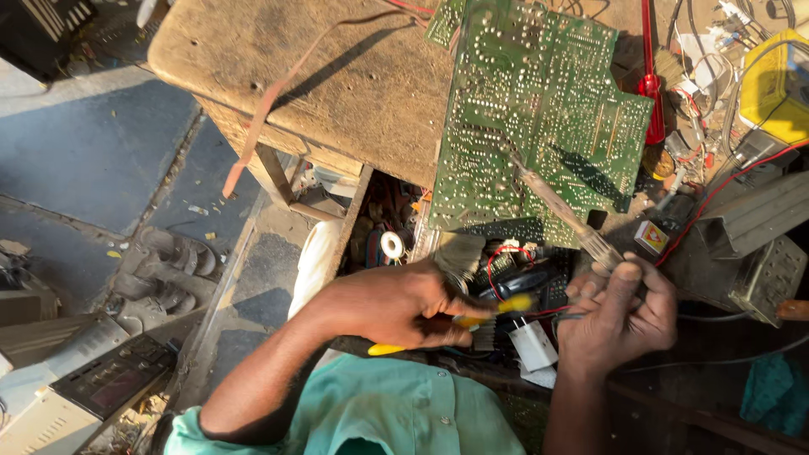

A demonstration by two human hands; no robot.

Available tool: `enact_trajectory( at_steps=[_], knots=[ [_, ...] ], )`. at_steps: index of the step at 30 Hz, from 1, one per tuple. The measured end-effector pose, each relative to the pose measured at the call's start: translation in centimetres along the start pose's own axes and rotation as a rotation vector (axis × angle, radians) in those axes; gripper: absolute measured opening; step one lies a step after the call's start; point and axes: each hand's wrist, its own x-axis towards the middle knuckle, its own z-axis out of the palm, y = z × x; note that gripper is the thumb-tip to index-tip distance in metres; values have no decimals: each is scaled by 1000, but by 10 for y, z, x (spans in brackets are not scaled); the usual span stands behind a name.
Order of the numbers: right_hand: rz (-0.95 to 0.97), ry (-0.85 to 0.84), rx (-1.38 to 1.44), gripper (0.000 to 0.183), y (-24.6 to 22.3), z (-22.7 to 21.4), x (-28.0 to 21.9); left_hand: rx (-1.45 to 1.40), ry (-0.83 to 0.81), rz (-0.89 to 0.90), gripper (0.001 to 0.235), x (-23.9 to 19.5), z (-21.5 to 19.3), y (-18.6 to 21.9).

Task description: The person scrubs a green circuit board with a yellow toothbrush while holding a soldering iron in the other hand. The person repeatedly brushes the surface of the board and then sets the tools down.

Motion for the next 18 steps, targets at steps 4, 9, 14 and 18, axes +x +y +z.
enact_trajectory(
  at_steps=[4, 9, 14, 18],
  knots=[
    [45, -68, -11, 6, 4, 4, 9, -441, 192, -449, 51, -23, -8, 4],
    [92, -129, -92, 7, 2, 3, 14, -616, 821, -412, 56, -34, 0, -27],
    [76, -153, -139, 12, 4, 3, 16, -637, 929, -410, 57, -31, 13, -43],
    [55, -168, -167, 11, 4, 3, 16, -592, 980, -334, 58, -21, 20, -45]
  ],
)
